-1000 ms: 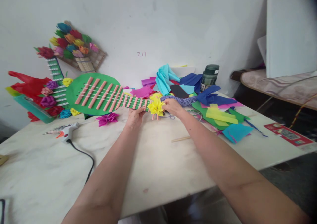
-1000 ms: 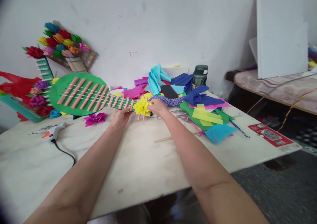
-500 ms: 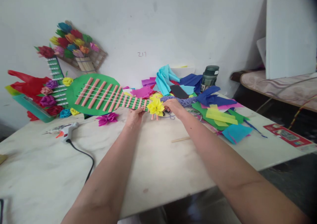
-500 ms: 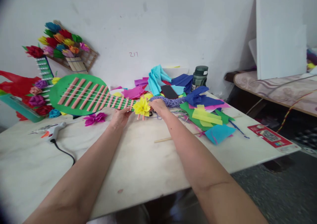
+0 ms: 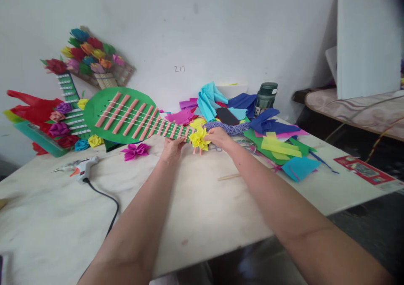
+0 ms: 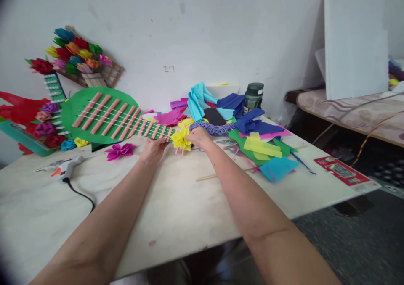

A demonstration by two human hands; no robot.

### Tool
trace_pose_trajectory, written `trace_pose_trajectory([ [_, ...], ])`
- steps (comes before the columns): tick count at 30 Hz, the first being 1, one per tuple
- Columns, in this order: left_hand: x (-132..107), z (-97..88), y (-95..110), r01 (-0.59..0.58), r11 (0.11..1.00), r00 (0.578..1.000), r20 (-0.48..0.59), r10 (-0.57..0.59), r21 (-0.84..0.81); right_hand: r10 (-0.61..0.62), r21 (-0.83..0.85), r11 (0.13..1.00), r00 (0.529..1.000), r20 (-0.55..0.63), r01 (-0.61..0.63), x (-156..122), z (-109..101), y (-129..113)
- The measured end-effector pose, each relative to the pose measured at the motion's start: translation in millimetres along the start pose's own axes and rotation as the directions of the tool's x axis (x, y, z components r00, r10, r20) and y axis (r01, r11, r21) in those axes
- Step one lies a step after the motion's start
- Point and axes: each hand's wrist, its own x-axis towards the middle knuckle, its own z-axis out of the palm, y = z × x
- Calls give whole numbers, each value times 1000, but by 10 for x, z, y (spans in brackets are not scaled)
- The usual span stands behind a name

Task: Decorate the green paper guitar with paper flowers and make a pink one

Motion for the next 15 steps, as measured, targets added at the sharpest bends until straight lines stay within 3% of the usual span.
trace_pose_trajectory([
  [5, 8, -13, -17, -9, 1000, 1000, 20, 9, -4, -21, -56, 998, 999, -28, 19, -40, -29, -70],
  [15, 13, -3, -42, 7, 999, 1000, -3, -7, 41, 94, -145, 985, 996, -1, -93, -6, 20, -53],
])
